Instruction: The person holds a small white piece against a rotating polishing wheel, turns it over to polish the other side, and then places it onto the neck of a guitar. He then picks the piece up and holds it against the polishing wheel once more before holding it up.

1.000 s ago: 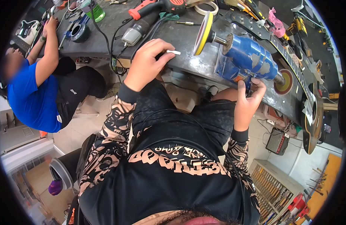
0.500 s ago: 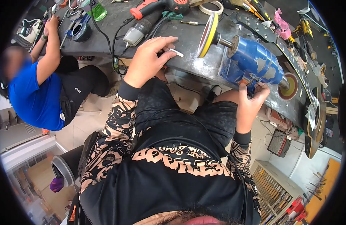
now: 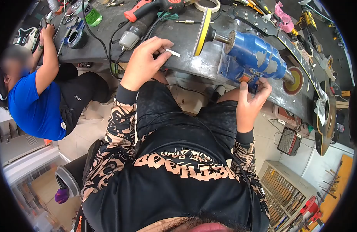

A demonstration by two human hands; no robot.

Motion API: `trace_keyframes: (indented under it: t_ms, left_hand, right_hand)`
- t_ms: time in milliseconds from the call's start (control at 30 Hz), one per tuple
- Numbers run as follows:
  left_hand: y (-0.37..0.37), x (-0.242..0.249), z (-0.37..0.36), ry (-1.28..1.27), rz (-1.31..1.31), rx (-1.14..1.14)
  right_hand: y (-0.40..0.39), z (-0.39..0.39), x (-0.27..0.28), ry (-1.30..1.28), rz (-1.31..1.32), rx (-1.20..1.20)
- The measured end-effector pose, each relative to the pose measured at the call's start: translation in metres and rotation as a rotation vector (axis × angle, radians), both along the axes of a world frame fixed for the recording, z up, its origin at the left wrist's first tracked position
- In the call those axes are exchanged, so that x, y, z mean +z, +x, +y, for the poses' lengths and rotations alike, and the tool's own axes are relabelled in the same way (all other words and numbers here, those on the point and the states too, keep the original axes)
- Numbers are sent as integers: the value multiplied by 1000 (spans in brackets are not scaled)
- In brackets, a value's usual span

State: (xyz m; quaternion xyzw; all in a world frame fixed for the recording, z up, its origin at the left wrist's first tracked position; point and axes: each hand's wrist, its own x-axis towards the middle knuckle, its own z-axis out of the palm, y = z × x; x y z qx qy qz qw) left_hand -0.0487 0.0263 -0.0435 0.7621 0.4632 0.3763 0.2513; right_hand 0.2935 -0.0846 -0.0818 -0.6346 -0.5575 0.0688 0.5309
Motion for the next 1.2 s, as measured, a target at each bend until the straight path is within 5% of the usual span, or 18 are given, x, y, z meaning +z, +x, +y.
trace_keyframes:
  t_ms: [300,433,567,667,733,1033,1200]
  left_hand:
    - [-5,11,-20,28,-106,-158]
    - [2,35,-61,-83,-205,-332]
    - [8,40,-78,-82,-260,-423]
    - [18,27,-85,-151,-486,-454]
    - [37,26,-97,-427,-1066,-389]
    - [58,18,-99,-466,-1076,-225]
    - [50,37,-77,-260,-902,-124]
  right_hand:
    - [-18,-15,6,130,-183,-72]
    - [-59,-34,44,79,-361,327]
    - [-88,-23,48,72,-260,564]
    - [-97,-20,55,78,-154,584]
    - [-101,-19,55,84,-88,573]
    - [-87,-18,57,33,-60,532]
    - [-49,-1,64,226,-250,244]
